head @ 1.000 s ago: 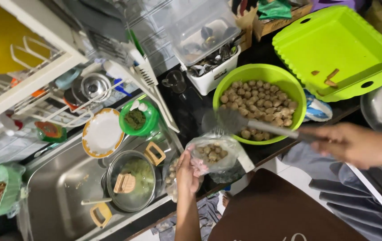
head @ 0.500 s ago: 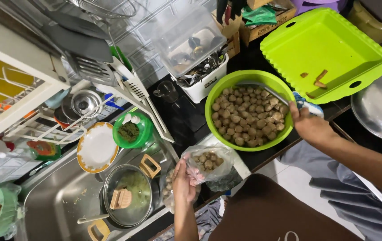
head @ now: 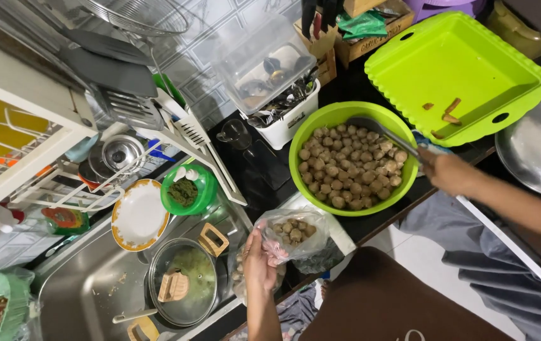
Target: Packing cooked meatballs from a large bowl into individual plastic bags using a slotted spoon.
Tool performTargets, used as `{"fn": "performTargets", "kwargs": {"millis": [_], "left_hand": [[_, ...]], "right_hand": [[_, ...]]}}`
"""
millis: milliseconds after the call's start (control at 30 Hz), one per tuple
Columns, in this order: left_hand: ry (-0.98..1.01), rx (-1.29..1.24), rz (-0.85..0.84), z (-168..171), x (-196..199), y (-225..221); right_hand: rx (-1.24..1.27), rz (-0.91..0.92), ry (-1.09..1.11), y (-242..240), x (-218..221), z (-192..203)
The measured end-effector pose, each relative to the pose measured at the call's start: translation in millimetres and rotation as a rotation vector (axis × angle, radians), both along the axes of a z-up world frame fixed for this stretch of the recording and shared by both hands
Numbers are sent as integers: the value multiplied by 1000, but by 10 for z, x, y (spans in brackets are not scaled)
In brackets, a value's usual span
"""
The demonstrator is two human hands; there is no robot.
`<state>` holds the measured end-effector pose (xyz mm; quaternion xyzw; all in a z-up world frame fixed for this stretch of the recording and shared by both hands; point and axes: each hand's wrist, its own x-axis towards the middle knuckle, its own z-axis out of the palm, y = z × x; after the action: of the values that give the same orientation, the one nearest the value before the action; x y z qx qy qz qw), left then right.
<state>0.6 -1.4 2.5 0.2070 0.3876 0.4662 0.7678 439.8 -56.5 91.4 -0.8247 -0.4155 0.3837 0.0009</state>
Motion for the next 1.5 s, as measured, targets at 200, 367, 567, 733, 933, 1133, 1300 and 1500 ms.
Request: {"fn": "performTargets", "kwargs": {"millis": [200,367,567,733,933,1133,1300,1500], "left_hand": [[64,-18,29,-20,3,26],[19,10,5,54,48,36],[85,-5,14,27,65,39],[93,-37,41,-1,66,27],[94,-30,23,70,75,3],[120,-73,52,48,103,-13],[31,-126,17,112,147,-29],[-191,-94,-46,174,135,-1]], "right_hand": [[-74,29,-24,78,226,266],[-97,40,11,75,252,293],[-31,-54,158,-171,82,-68],[81,-406,533,-290,246,-390],[109,-550,768,-303,375,-361],[152,-538,859,-330,417,-314],[170,-456,844,-396,263,-37],[167,-409,1046,-567,-10,190]]}}
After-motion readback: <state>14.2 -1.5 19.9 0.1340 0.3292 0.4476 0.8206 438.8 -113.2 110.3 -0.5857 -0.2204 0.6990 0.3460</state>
